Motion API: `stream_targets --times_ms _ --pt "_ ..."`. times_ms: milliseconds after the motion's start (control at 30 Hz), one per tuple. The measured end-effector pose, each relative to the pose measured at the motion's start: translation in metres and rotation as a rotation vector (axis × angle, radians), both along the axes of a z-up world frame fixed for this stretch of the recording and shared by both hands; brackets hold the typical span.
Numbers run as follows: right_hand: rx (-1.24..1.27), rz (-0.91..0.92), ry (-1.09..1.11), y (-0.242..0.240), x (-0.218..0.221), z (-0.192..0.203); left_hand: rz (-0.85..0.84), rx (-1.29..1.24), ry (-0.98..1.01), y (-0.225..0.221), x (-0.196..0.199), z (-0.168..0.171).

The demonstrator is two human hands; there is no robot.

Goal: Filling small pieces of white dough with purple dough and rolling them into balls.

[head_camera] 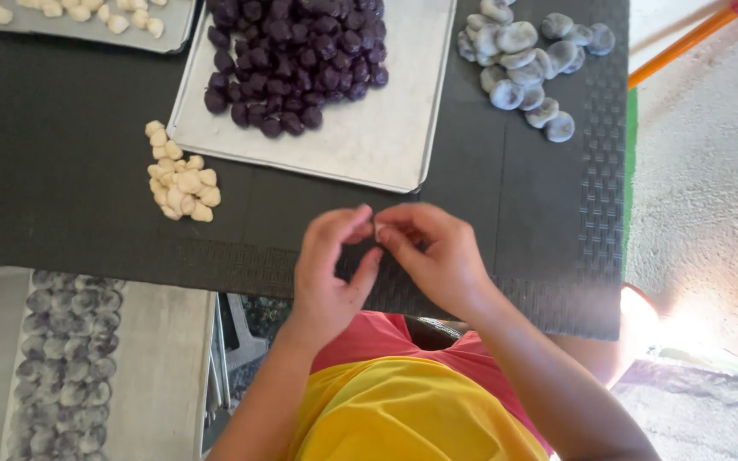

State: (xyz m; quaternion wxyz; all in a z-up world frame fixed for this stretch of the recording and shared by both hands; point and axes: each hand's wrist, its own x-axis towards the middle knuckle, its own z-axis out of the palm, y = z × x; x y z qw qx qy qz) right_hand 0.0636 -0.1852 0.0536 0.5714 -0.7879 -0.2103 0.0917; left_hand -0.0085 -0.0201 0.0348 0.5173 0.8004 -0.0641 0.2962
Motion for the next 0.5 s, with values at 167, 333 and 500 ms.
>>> stream_targets --times_ms 167,333,500 --pt "-0.309 0.019 -0.588 0.002 0.002 -0.034 -0.11 0.195 0.121 0.029 0.0 -0.007" --pt "-0.715 0.048 -0.822 -0.025 -0.026 -0.022 -0.141 0.69 0.211 0.02 -0.011 -0.013" --pt "-0.79 0.069 -0.795 -0.028 -0.006 0.003 -0.109 0.685 0.22 0.022 -0.006 -0.008"
